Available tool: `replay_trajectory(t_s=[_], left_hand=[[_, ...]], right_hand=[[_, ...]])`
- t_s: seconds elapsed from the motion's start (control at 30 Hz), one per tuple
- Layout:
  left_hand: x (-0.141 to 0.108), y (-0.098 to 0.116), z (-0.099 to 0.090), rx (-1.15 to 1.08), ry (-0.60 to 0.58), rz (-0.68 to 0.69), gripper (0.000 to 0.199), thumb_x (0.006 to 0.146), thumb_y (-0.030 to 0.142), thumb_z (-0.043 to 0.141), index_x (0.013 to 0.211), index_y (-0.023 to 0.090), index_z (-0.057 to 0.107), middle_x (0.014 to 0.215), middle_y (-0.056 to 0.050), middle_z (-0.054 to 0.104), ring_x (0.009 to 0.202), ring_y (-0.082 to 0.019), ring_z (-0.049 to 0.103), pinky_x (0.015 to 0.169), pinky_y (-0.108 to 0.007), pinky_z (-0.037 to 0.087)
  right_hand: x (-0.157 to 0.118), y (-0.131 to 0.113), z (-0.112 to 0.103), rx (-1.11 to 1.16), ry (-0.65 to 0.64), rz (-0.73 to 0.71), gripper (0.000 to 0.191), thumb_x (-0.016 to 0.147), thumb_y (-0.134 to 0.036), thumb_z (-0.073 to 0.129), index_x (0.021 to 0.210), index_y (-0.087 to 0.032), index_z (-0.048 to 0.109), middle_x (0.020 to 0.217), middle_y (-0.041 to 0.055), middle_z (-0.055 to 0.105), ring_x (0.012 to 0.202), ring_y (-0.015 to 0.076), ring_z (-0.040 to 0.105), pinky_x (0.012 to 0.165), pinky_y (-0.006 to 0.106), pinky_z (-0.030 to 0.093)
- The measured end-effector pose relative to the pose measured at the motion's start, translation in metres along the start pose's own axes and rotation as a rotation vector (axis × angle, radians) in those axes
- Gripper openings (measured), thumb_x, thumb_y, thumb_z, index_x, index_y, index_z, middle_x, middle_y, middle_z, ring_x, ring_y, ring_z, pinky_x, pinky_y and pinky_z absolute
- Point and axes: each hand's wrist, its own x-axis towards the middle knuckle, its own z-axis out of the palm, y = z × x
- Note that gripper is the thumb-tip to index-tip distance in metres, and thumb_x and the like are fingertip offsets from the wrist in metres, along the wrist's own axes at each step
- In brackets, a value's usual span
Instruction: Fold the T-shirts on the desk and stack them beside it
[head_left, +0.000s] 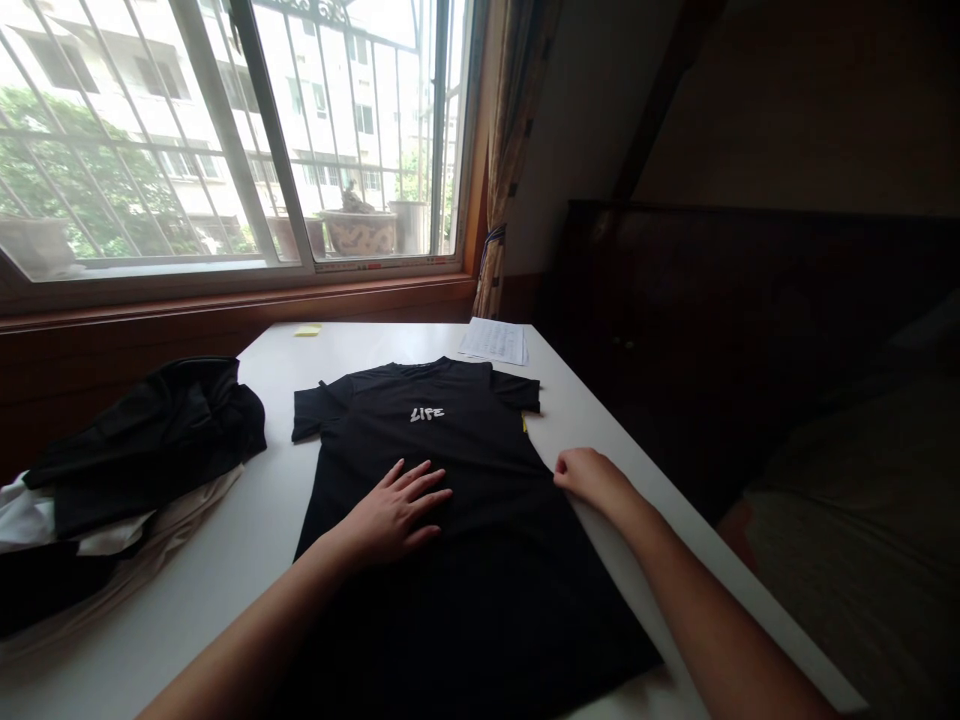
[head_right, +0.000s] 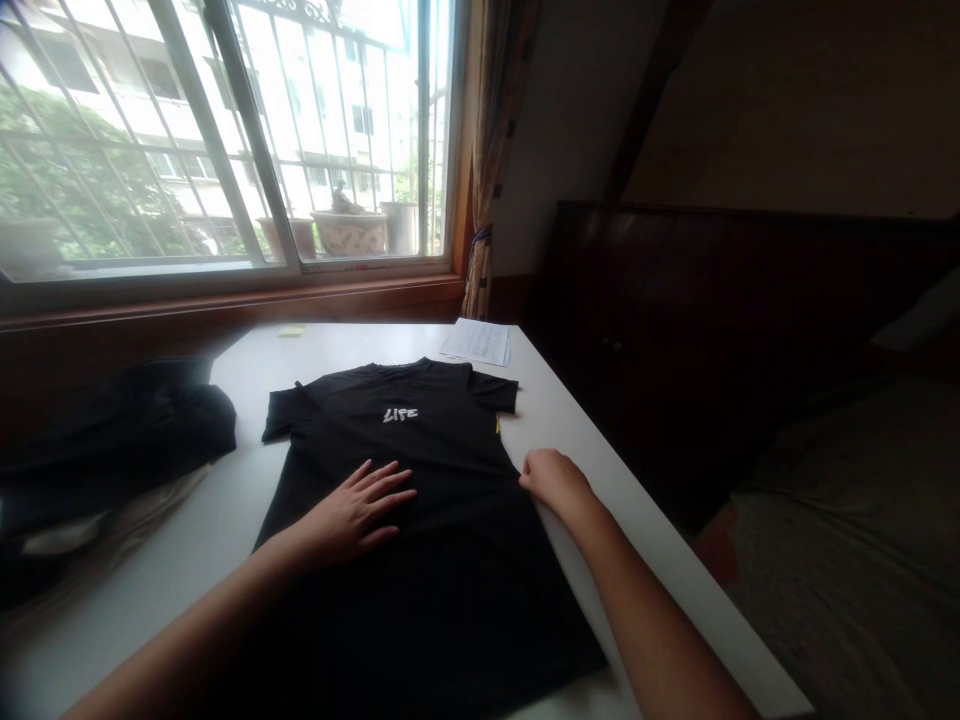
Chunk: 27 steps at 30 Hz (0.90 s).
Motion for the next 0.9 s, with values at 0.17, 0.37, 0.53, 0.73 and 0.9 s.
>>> replay_trajectory(t_s=[0.17,0.37,0.53,0.73,0.9], left_hand=[[0.002,0.015,-0.012,-0.028,-0.018,0.151,0.053,0.096,0.048,0.060,0.146,0.031,0.050,0.152,-0.007,0.051,0.142,-0.031,0.043,0.120,-0.054,0.029],[0.012,0.032,-0.014,0.114,-0.049,0.197,0.009,0.099,0.023,0.057,0.099,0.021,0.065,0.103,-0.004,0.066,0.090,-0.018,0.060,0.080,-0.032,0.050],[0.015,0.033,-0.006,0.145,-0.010,0.208,0.008,0.097,0.023,0.057,0.090,0.020,0.059,0.097,-0.004,0.061,0.084,-0.018,0.055,0.075,-0.031,0.048],[0.012,0.030,-0.004,0.109,0.066,0.210,0.006,0.097,0.021,0.056,0.092,0.021,0.058,0.094,-0.003,0.059,0.080,-0.017,0.052,0.073,-0.031,0.048],[0.013,0.030,-0.005,0.108,0.101,0.198,0.007,0.097,0.020,0.053,0.093,0.020,0.058,0.094,-0.004,0.059,0.081,-0.017,0.052,0.073,-0.031,0.047]], right_hand=[[0.005,0.002,-0.001,0.028,-0.042,0.013,0.012,0.075,-0.024,0.066,0.082,-0.022,0.076,0.088,0.0058,0.075,0.077,0.0184,0.066,0.062,0.026,0.035],[0.005,0.000,-0.008,0.064,-0.094,-0.007,0.008,0.073,-0.024,0.069,0.076,-0.023,0.076,0.080,0.0038,0.074,0.070,0.0167,0.064,0.060,0.025,0.035],[0.012,-0.011,-0.011,0.072,0.035,0.014,0.015,0.082,-0.028,0.062,0.085,-0.024,0.076,0.091,0.0051,0.075,0.079,0.0186,0.066,0.064,0.026,0.037],[0.035,-0.030,0.001,0.083,0.169,0.034,0.019,0.089,-0.035,0.059,0.093,-0.024,0.074,0.101,0.0050,0.075,0.089,0.0192,0.067,0.070,0.025,0.040],[0.047,-0.029,0.006,0.071,0.202,0.062,0.014,0.084,-0.030,0.061,0.082,-0.024,0.073,0.088,0.0041,0.074,0.079,0.0192,0.066,0.067,0.026,0.039]])
